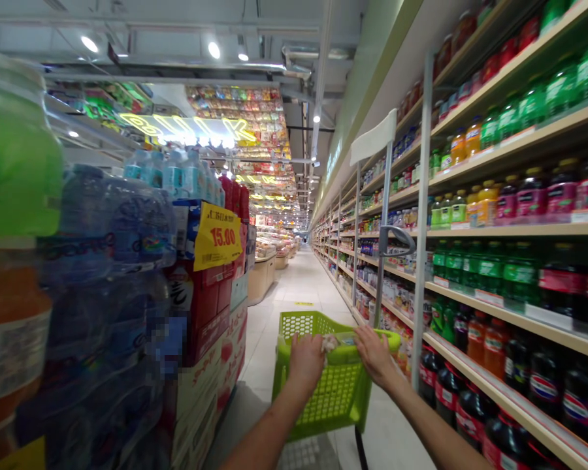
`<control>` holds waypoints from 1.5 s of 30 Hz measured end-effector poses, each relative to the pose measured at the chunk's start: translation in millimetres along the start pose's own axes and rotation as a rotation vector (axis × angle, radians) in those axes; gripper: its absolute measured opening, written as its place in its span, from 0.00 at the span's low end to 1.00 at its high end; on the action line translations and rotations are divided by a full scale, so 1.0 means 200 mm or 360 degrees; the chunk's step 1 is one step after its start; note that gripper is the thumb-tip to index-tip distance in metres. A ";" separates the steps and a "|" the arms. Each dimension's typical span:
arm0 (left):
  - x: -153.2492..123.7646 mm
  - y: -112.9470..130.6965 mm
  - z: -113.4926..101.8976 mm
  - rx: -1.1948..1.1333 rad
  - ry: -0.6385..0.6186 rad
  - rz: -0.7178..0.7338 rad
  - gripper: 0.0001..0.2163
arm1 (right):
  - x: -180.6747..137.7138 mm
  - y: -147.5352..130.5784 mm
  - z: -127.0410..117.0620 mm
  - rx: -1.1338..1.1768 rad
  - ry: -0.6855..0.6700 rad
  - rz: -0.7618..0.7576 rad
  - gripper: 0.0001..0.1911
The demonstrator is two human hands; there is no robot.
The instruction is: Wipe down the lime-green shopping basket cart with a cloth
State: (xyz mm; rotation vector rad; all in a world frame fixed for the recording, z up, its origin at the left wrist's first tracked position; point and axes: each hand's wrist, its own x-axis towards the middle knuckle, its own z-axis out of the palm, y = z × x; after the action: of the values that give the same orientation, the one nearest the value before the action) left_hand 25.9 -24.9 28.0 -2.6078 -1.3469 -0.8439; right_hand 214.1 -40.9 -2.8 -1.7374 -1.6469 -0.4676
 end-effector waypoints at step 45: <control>0.01 -0.06 0.33 -0.0643 -0.0054 -0.0225 0.14 | -0.17 0.05 -0.05 -0.0011 0.0072 -0.0099 0.15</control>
State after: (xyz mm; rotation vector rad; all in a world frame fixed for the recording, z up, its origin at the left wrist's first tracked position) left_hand 46.6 4.6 -28.9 -2.8520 -1.5229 -1.2126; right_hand 220.9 -72.0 -19.9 -1.6723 -1.6730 -0.5381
